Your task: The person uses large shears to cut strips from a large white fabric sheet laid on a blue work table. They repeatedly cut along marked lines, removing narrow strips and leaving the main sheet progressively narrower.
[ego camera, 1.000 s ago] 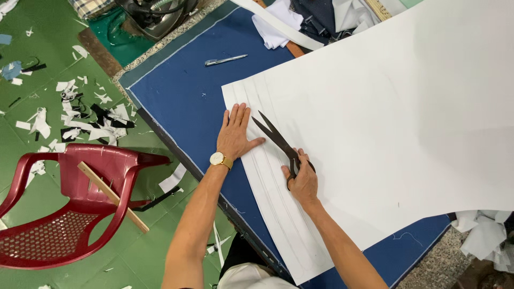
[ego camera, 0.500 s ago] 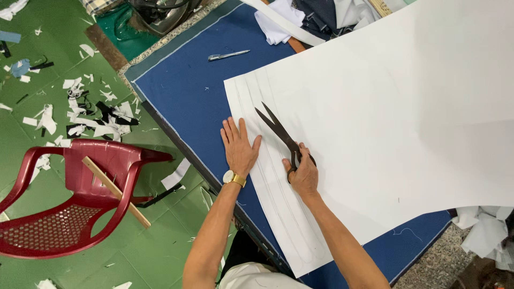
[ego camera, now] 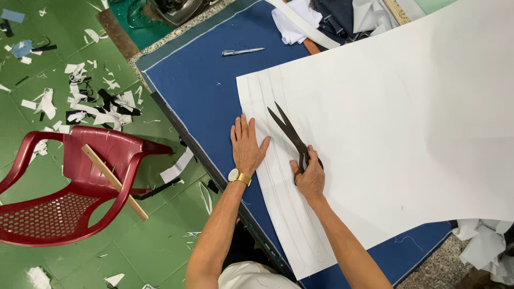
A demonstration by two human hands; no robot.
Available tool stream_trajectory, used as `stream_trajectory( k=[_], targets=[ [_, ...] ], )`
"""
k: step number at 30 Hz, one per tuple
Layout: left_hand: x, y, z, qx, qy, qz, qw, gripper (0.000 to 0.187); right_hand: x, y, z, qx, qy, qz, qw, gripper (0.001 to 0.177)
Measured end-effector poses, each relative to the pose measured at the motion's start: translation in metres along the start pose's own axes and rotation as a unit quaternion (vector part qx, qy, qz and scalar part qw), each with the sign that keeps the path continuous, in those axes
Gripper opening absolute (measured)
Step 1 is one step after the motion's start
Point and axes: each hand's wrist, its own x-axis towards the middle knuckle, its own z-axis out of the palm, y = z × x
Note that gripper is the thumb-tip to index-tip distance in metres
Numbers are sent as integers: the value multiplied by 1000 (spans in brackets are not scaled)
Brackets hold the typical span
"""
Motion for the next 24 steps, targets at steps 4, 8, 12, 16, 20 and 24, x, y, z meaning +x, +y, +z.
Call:
stream_trajectory(
  k=[4, 8, 12, 16, 20, 24],
  targets=[
    [2, -1, -4, -14, -18, -6, 1000, 76, -1, 1, 2, -1, 3, 0, 1000, 61],
    [2, 1, -8, 9, -22, -5, 1000, 75, 0, -1, 0, 5, -3, 4, 1000, 61],
    [1, 2, -8, 16, -16, -1, 1000, 75, -2, -1, -3, 8, -7, 4, 1000, 59],
    [1, 2, -1, 31, -1, -14, 999, 78, -1, -2, -4, 13, -10, 4, 1000, 58],
    [1, 0, 1, 46, 6, -11, 999, 76, -1, -3, -4, 11, -4, 3, 1000, 58],
    [1, 2, -1, 56, -1, -1, 998, 76, -1, -3, -5, 7, -5, -4, 1000, 59]
  ],
)
